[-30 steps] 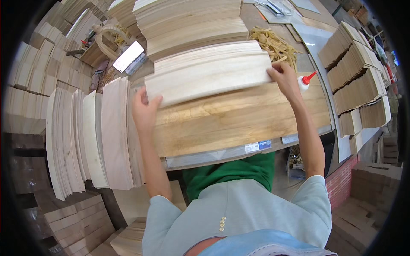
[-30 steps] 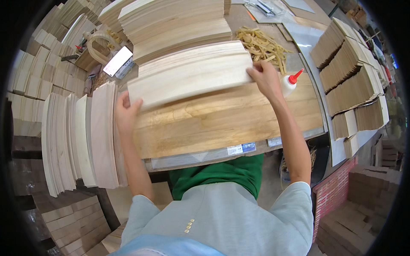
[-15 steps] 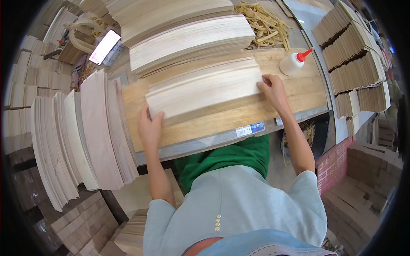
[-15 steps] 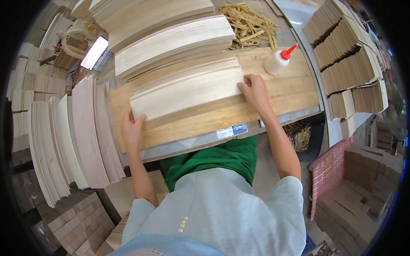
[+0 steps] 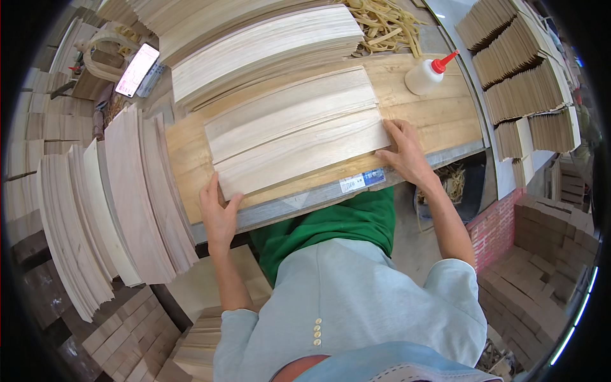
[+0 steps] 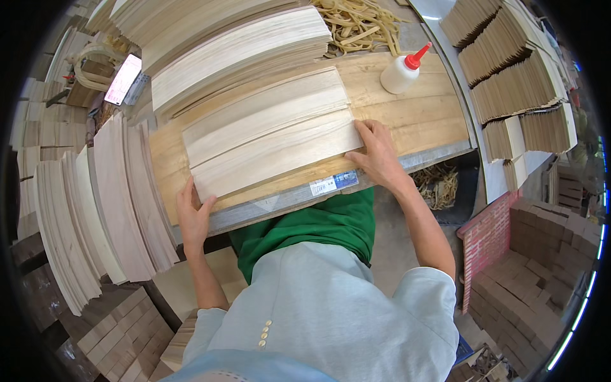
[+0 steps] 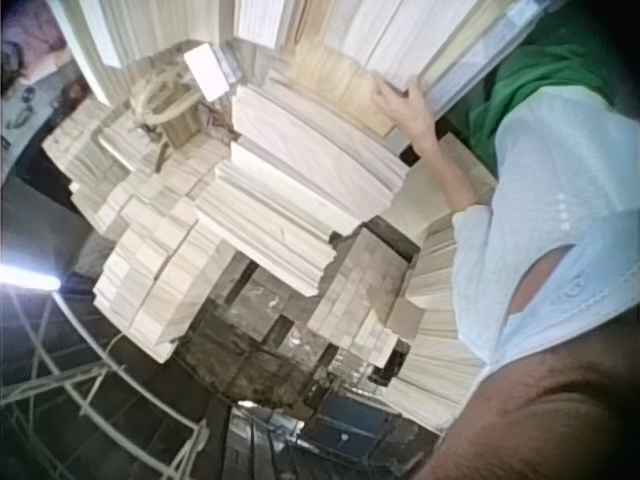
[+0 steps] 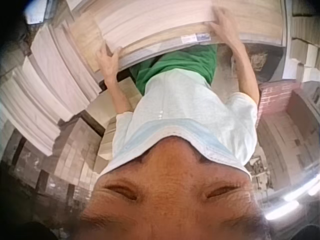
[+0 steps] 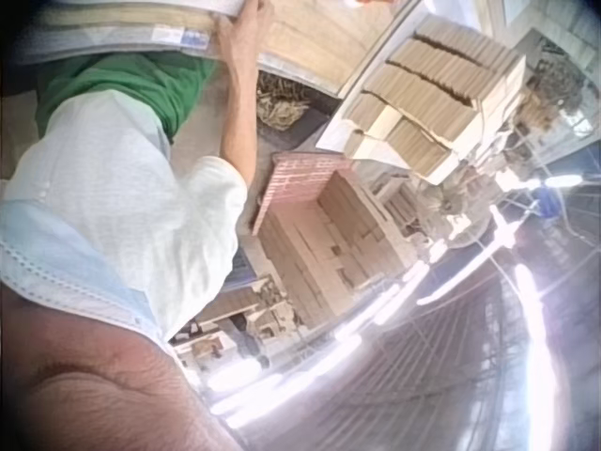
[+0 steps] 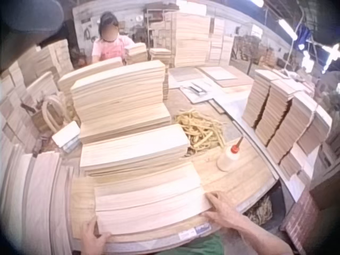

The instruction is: Applying wood glue to wooden panels and assembling them into boxes or components.

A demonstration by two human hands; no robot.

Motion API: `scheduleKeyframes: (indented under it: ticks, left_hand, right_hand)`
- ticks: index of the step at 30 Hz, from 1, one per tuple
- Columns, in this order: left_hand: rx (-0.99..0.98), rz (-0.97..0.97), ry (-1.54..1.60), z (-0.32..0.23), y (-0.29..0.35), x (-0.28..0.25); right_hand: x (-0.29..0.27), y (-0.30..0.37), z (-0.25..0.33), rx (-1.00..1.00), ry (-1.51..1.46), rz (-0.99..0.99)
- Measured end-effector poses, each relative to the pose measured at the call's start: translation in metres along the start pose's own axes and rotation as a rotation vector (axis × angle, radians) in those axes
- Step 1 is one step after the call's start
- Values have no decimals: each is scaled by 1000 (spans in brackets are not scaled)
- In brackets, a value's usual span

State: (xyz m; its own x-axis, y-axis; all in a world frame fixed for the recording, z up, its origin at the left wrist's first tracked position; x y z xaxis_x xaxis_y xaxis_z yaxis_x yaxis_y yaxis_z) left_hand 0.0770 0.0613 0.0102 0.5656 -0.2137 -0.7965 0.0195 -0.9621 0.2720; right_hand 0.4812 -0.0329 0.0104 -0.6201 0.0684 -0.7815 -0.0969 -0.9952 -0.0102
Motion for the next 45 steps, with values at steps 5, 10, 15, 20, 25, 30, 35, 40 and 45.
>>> scheduleKeyframes:
  ticks: [5, 10, 15, 20, 25, 30, 35, 40, 45]
  left_hand:
    - [292, 35, -156, -30, 0, 3]
    - [301, 126, -125, -22, -16, 17]
    - [304, 114, -73, -22, -19, 18]
    - [305, 100, -39, -21, -21, 18]
    - [334, 83, -28, -21, -21, 19]
    - [279, 105, 24, -13, -19, 16]
    - [277, 133, 53, -14, -21, 14]
    - [253, 136, 5, -12, -22, 8]
    - [261, 133, -7, 2, -27, 5]
  right_hand:
    - [-3, -15, 14, -224, 122, 77]
    - [12, -31, 4, -255, 132, 192]
    - [14, -34, -4, -277, 114, 169]
    - [14, -35, -2, -281, 89, 174]
    - [14, -32, -6, -271, 71, 176]
    - [15, -29, 3, -321, 56, 143]
    - [17, -27, 6, -318, 68, 144]
    - [23, -25, 11, -329, 76, 124]
    - [30, -27, 22, -373, 39, 134]
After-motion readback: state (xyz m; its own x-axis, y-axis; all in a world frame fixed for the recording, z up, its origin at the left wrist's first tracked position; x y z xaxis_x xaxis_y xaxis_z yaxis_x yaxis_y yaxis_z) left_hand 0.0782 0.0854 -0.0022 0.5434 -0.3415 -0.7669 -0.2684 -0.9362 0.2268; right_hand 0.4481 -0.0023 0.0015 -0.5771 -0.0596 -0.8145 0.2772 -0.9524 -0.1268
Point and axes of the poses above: each hand's wrist, its own y-axis away from the middle knuckle, its own x-axis out of the palm, z = x × y, the point moved 10 cm from there along -y, towards the middle knuckle, and after that the axes turned 11 degrees about -x, right-handed, at the moved point
